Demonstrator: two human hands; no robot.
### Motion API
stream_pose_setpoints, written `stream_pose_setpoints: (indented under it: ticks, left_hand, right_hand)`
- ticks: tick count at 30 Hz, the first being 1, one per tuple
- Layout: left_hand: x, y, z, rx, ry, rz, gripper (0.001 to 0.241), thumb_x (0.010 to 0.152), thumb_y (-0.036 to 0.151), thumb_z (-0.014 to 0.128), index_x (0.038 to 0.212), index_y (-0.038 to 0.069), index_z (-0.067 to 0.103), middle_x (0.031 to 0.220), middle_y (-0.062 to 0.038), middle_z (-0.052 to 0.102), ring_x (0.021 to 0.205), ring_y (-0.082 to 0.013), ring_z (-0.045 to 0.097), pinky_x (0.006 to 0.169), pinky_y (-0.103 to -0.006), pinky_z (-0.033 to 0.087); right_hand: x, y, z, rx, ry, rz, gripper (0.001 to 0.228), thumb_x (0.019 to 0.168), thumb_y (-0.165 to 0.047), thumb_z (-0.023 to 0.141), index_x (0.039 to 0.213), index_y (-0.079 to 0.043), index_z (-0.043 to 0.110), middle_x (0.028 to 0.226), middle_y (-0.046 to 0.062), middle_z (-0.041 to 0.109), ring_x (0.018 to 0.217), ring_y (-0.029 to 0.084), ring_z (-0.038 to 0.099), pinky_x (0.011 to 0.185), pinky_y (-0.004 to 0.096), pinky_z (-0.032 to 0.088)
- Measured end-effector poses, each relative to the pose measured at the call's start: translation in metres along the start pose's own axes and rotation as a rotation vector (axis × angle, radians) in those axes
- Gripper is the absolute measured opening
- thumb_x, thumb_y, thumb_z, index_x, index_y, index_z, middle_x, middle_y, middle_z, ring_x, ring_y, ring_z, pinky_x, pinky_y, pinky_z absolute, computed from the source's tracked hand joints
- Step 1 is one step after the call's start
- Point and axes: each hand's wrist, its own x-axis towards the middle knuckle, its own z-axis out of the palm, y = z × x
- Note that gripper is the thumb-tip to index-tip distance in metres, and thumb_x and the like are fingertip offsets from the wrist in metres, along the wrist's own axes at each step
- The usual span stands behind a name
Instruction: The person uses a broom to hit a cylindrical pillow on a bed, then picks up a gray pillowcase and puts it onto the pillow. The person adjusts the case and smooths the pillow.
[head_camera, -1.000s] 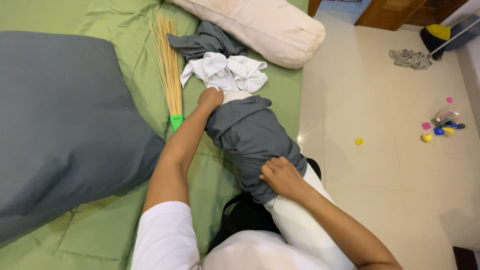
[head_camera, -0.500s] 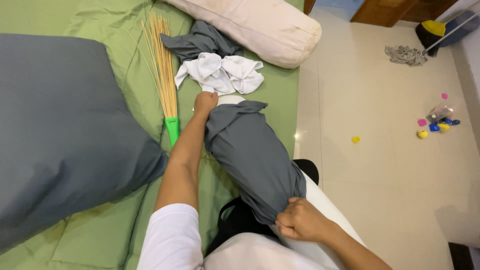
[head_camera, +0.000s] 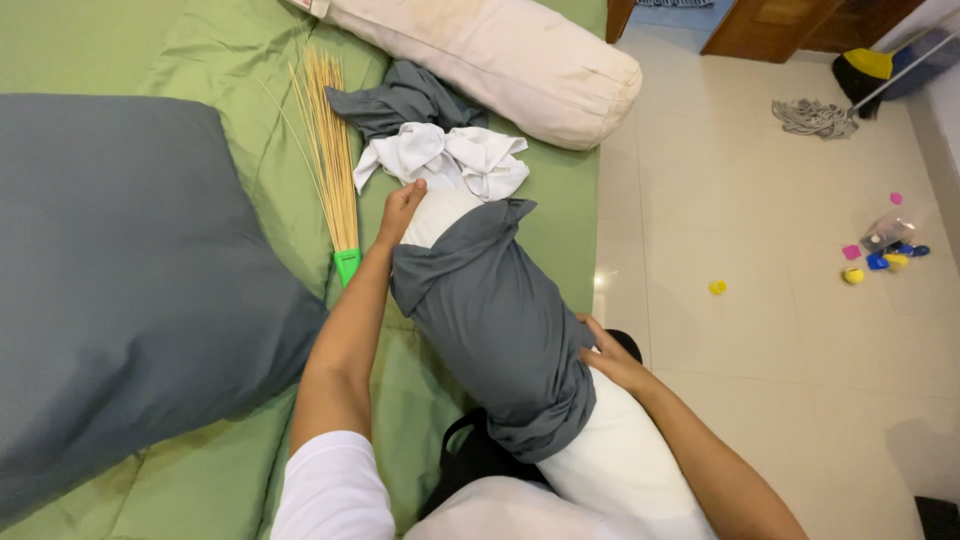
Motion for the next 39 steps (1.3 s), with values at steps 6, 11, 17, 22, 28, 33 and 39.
stream_pose_setpoints:
  ticks: [6, 11, 17, 22, 28, 33, 39]
  left_hand:
    - [0.011, 0.092, -0.025, -0.002, -0.245, -0.23, 0.051, 0.105, 0.05, 0.048, 0.113, 0.004, 0.07, 0.103, -0.002, 0.071, 0.096, -0.0092, 0.062, 0.085, -0.0266, 0.05]
    - [0.016, 0.074, -0.028, 0.051, -0.364, -0.503, 0.058, 0.098, 0.055, 0.044, 0.125, 0.011, 0.069, 0.119, -0.002, 0.072, 0.107, -0.0144, 0.065, 0.089, -0.029, 0.051]
    - [0.002, -0.058, -0.015, 0.207, -0.4, -0.358, 0.054, 0.107, 0.047, 0.057, 0.115, -0.004, 0.071, 0.113, -0.012, 0.069, 0.103, -0.0173, 0.061, 0.092, -0.0292, 0.047]
    - [-0.014, -0.032, 0.008, -0.037, -0.238, -0.441, 0.047, 0.105, 0.043, 0.066, 0.101, -0.003, 0.069, 0.095, -0.009, 0.065, 0.087, -0.0139, 0.057, 0.08, -0.0317, 0.047]
    - [-0.023, -0.044, -0.018, 0.234, 0.041, -0.294, 0.047, 0.098, 0.043, 0.062, 0.083, -0.001, 0.069, 0.068, -0.013, 0.06, 0.067, -0.0144, 0.055, 0.069, -0.0362, 0.05]
    - [-0.015, -0.061, -0.008, 0.338, 0.084, -0.272, 0.049, 0.098, 0.043, 0.061, 0.08, -0.002, 0.065, 0.063, -0.016, 0.049, 0.061, -0.0171, 0.048, 0.064, -0.0394, 0.047]
    - [0.0, -0.057, -0.008, 0.161, 0.088, -0.211, 0.046, 0.101, 0.038, 0.062, 0.08, -0.003, 0.064, 0.067, -0.01, 0.051, 0.066, -0.0159, 0.049, 0.066, -0.0374, 0.045]
  right_hand:
    - [-0.034, -0.13, 0.055, -0.274, 0.262, -0.15, 0.035, 0.091, -0.017, 0.074, 0.117, -0.001, 0.055, 0.104, 0.016, 0.069, 0.097, 0.024, 0.067, 0.085, 0.034, 0.053]
    - [-0.037, -0.195, 0.091, -0.765, 0.138, -0.266, 0.048, 0.082, -0.023, 0.081, 0.115, 0.0, 0.055, 0.107, 0.019, 0.064, 0.098, 0.034, 0.065, 0.081, 0.039, 0.052]
    - [-0.006, -0.202, 0.104, -0.946, -0.058, -0.785, 0.039, 0.06, -0.011, 0.076, 0.097, -0.004, 0.067, 0.112, 0.025, 0.054, 0.106, 0.044, 0.052, 0.09, 0.047, 0.043]
    - [0.001, -0.144, 0.111, -0.903, -0.18, -0.62, 0.021, 0.068, -0.004, 0.067, 0.088, -0.002, 0.06, 0.089, 0.015, 0.062, 0.092, 0.035, 0.059, 0.084, 0.045, 0.048]
    - [-0.052, -0.137, 0.069, -0.758, -0.208, -0.553, 0.016, 0.061, -0.006, 0.072, 0.063, -0.002, 0.057, 0.061, 0.017, 0.059, 0.058, 0.037, 0.061, 0.054, 0.045, 0.046]
    - [-0.11, -0.137, 0.05, -0.753, -0.183, -0.267, 0.026, 0.072, -0.011, 0.076, 0.06, -0.002, 0.055, 0.057, 0.016, 0.057, 0.053, 0.036, 0.058, 0.051, 0.044, 0.044]
    - [-0.133, -0.147, 0.017, -0.656, -0.417, -0.146, 0.046, 0.079, -0.036, 0.086, 0.091, 0.002, 0.063, 0.088, 0.022, 0.062, 0.086, 0.035, 0.063, 0.079, 0.043, 0.047]
